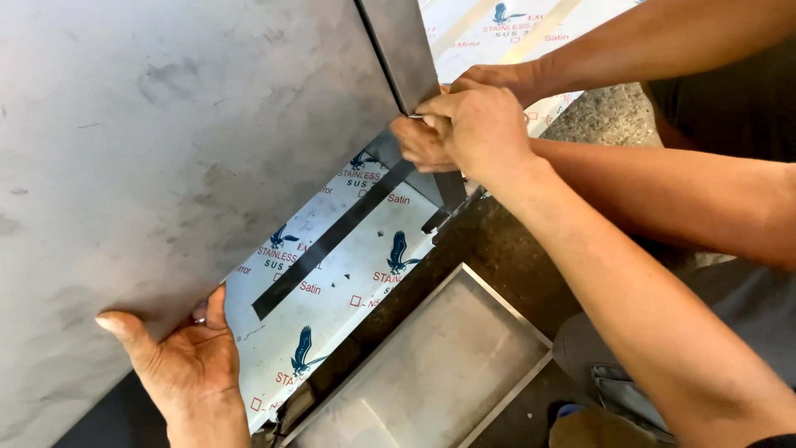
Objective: Assemble metal sheet components and measure metal parts using a tape measure on a fabrication floor.
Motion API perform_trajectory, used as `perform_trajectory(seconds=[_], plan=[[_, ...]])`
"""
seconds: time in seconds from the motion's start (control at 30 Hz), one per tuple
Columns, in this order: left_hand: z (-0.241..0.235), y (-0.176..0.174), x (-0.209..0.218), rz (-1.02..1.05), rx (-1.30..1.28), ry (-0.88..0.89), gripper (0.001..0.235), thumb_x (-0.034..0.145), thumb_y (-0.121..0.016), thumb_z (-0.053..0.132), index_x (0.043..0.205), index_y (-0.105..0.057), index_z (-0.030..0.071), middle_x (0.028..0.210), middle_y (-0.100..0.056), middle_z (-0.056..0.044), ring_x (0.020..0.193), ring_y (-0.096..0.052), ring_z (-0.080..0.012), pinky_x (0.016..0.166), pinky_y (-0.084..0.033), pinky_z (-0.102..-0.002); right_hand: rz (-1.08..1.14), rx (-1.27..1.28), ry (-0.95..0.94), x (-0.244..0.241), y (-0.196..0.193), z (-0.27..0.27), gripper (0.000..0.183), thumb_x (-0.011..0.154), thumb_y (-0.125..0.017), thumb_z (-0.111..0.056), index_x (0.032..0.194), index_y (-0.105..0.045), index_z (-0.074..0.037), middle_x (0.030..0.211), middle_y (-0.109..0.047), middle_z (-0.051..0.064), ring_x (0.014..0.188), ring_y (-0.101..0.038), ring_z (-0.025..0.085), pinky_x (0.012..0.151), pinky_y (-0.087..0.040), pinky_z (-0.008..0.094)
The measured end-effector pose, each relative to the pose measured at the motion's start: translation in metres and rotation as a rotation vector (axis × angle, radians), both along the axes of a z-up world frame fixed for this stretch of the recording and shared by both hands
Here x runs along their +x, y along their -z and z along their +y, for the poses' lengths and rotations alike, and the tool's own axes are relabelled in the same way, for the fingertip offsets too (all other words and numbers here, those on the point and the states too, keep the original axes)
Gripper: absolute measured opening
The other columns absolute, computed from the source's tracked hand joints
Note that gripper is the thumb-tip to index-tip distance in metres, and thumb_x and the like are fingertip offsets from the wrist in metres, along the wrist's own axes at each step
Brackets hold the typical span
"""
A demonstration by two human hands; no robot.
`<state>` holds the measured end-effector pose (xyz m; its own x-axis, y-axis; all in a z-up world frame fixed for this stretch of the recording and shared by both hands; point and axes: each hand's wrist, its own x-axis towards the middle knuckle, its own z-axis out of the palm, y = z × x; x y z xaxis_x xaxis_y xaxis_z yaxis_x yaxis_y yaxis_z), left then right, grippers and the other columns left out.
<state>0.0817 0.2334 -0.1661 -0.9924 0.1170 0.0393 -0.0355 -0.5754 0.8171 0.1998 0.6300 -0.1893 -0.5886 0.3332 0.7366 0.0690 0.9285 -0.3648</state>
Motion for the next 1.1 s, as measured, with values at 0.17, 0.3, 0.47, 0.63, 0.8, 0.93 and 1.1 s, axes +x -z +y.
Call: perform_trajectory(seconds=[0.17,0.3,0.47,0.63,0.8,0.93,1.1], plan=[[-0.002,0.004,-0.005,-0.048,0.013,-0.018,0.111,0.063,-0.09,0.064,0.147,-0.05,0.005,0.152,-0.054,-0.008,0.138,-0.058,-0.0305,0.102,-0.06,-0.047,-0.017,-0.016,0.001,0.002,-0.001,0.006,0.016,0.096,-0.071,-0.02,0.107,-0.082,-0.017,0.091,-0.073,0.013,0.085,-0.07,0.034,0.076,-0.054,0.046],[-0.003,0.007,-0.006,-0.028,-0.01,-0.017,0.114,0.063,-0.091,0.065,0.149,-0.048,0.004,0.152,-0.055,-0.01,0.138,-0.059,-0.0309,0.101,-0.059,-0.044,-0.005,0.023,-0.048,0.004,-0.002,0.009,0.016,0.098,-0.07,-0.017,0.11,-0.081,-0.015,0.093,-0.073,0.013,0.088,-0.069,0.034,0.076,-0.053,0.046],[-0.001,0.003,-0.003,-0.01,0.01,-0.002,0.115,0.064,-0.093,0.064,0.151,-0.046,0.006,0.154,-0.053,-0.008,0.14,-0.057,-0.0294,0.103,-0.059,-0.044,-0.042,0.001,-0.043,0.007,-0.007,0.01,0.016,0.097,-0.072,-0.02,0.108,-0.082,-0.017,0.087,-0.072,0.011,0.084,-0.07,0.032,0.077,-0.055,0.044],[0.0,0.002,-0.002,-0.011,-0.012,-0.01,0.117,0.062,-0.092,0.065,0.152,-0.043,0.007,0.153,-0.052,-0.009,0.139,-0.058,-0.0306,0.103,-0.059,-0.045,-0.03,0.007,-0.064,0.008,-0.009,0.014,0.014,0.097,-0.074,-0.02,0.107,-0.082,-0.015,0.092,-0.073,0.012,0.083,-0.071,0.034,0.074,-0.054,0.045],[-0.001,0.003,-0.003,-0.006,-0.015,-0.009,0.118,0.064,-0.091,0.066,0.153,-0.043,0.006,0.155,-0.051,-0.008,0.14,-0.056,-0.0292,0.104,-0.058,-0.045,-0.044,0.021,-0.089,0.007,-0.009,0.019,0.016,0.098,-0.073,-0.021,0.11,-0.082,-0.015,0.093,-0.073,0.011,0.082,-0.071,0.033,0.074,-0.055,0.043],[-0.003,0.004,-0.005,-0.006,-0.005,0.007,0.117,0.064,-0.09,0.066,0.152,-0.043,0.007,0.155,-0.051,-0.007,0.14,-0.057,-0.0289,0.105,-0.058,-0.045,-0.04,0.051,-0.056,-0.006,0.001,0.033,0.014,0.097,-0.076,-0.026,0.105,-0.083,-0.017,0.084,-0.072,0.011,0.074,-0.071,0.031,0.069,-0.055,0.043],[-0.001,0.003,-0.003,0.004,-0.058,-0.004,0.118,0.063,-0.09,0.069,0.152,-0.045,0.006,0.156,-0.052,-0.008,0.138,-0.057,-0.0293,0.102,-0.058,-0.043,-0.105,0.122,-0.199,-0.002,-0.006,0.037,0.02,0.098,-0.073,-0.028,0.108,-0.081,-0.012,0.085,-0.071,0.01,0.07,-0.07,0.029,0.064,-0.055,0.04]])
